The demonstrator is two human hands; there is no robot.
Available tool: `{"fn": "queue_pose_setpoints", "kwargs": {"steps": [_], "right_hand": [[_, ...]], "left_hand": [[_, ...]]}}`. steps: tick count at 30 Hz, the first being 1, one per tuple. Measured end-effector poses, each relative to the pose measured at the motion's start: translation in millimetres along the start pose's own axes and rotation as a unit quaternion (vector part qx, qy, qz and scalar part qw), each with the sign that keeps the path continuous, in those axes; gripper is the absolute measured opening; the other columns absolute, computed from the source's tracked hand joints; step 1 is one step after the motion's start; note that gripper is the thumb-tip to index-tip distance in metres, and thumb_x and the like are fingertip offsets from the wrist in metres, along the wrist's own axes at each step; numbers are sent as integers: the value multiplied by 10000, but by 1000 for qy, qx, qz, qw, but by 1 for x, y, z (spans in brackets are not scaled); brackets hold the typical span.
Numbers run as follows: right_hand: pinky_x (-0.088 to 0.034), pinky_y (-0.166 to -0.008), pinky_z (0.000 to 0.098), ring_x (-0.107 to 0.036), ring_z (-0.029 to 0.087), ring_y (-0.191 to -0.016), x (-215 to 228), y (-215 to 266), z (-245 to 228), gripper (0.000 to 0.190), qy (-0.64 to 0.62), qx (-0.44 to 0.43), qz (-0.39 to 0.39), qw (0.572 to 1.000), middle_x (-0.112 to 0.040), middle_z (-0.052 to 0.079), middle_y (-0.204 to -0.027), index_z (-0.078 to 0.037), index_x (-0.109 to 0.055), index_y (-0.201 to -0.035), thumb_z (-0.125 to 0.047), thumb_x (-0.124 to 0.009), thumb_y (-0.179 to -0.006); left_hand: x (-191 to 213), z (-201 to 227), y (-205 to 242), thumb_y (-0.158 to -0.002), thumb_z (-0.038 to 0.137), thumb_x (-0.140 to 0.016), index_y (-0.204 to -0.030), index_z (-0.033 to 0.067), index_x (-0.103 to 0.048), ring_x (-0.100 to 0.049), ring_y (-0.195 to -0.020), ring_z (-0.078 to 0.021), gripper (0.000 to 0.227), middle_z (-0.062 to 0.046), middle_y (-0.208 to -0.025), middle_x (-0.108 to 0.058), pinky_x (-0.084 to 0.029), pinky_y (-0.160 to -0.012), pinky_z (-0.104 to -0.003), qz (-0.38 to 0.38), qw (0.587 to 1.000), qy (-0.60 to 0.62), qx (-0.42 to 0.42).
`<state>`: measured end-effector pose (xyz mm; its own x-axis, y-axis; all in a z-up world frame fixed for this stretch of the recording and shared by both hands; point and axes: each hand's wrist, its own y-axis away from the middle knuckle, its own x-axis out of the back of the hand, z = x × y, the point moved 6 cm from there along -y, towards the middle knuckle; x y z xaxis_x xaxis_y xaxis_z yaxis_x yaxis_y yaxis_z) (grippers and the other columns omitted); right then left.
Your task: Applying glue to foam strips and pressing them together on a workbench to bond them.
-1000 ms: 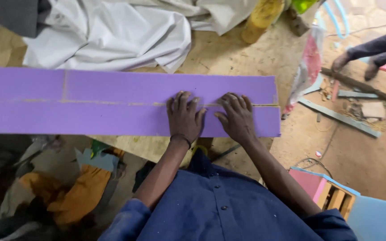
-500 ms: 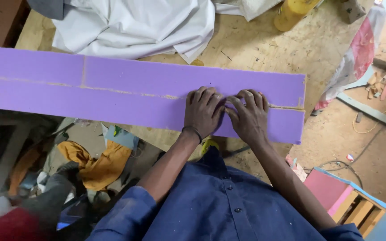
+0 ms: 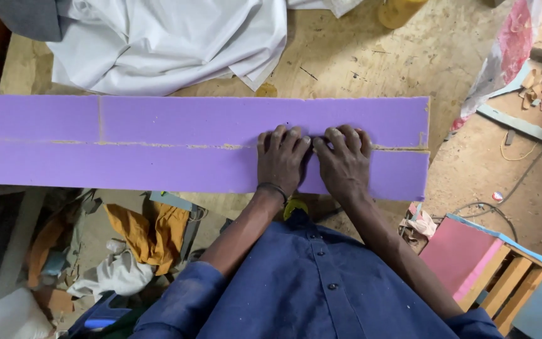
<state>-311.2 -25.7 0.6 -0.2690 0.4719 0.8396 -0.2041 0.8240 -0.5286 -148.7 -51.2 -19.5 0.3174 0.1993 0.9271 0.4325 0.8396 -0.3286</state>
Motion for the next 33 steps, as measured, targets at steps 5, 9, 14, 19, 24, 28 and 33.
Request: {"fn": "queue_pose_setpoints", "kwargs": {"steps": [5, 9, 14, 19, 24, 28, 33], "right_hand": [[-474, -1304, 576, -712, 346, -1416, 7, 2, 6, 143, -36, -32, 3, 999, -775, 37, -1317, -270, -881, -1229, -409, -861, -1204], [-422, -1377, 510, -751, 316, -1493, 14, 20, 25, 377, -162, -109, 8, 981, -818, 48, -1416, -242, -856, -1495, -519, -817, -1242], [-360, -1424, 568, -664, 396, -1628, 69, 52, 73, 562, -107, -109, 6, 988, -789, 118, -1597, -189, -845, -1586, -442, -989, -1105], [-371, -1433, 563, -692, 387, -1615, 83, 53, 87, 440, -51, -61, 0, 997, -804, 100, -1603, -218, -882, -1533, -525, -869, -1218], [-372, -1440, 543, -748, 301, -1510, 46, 41, 85, 418, -37, -13, -6, 999, -833, 32, -1482, -285, -891, -1478, -611, -745, -1262], [-454, -1387, 557, -753, 333, -1434, 36, 35, 89, 331, -48, -13, 2, 999, -805, 45, -1403, -240, -898, -1360, -532, -769, -1277], [-483, -1373, 580, -757, 322, -1356, 35, 28, 81, 218, 8, -5, 9, 1000, -795, 46, -1302, -237, -891, -1222, -423, -801, -1291]], "left_hand": [[17, 1, -4, -1151, 318, -750, -1295, 286, -724, -567, -1482, -306, 150, 28, -1322, -611, -428, -1265, -581, 30, 999, 29, 17], [14, 0, 8, -1148, 535, -773, -1334, 245, -738, -627, -1468, -323, 347, -20, -1324, -667, -443, -1280, -573, 75, 992, 81, 63], [12, 42, 2, -1014, 565, -903, -1409, 209, -758, -619, -1505, -359, 552, -55, -1412, -696, -434, -1295, -631, 70, 990, 117, 32], [-20, 69, -14, -1036, 589, -860, -1456, 205, -717, -594, -1534, -337, 586, -55, -1450, -669, -418, -1326, -608, 32, 993, 114, -14], [-32, 75, -31, -1181, 607, -681, -1428, 232, -677, -579, -1488, -292, 449, -11, -1384, -611, -419, -1304, -564, -4, 996, 78, -40], [-24, 73, -38, -1236, 567, -608, -1419, 246, -683, -583, -1477, -298, 378, -15, -1355, -615, -419, -1298, -568, -35, 996, 80, -36], [-31, 73, -39, -1249, 466, -650, -1363, 275, -721, -600, -1471, -301, 234, 1, -1335, -641, -415, -1286, -594, -46, 997, 58, -31]]}}
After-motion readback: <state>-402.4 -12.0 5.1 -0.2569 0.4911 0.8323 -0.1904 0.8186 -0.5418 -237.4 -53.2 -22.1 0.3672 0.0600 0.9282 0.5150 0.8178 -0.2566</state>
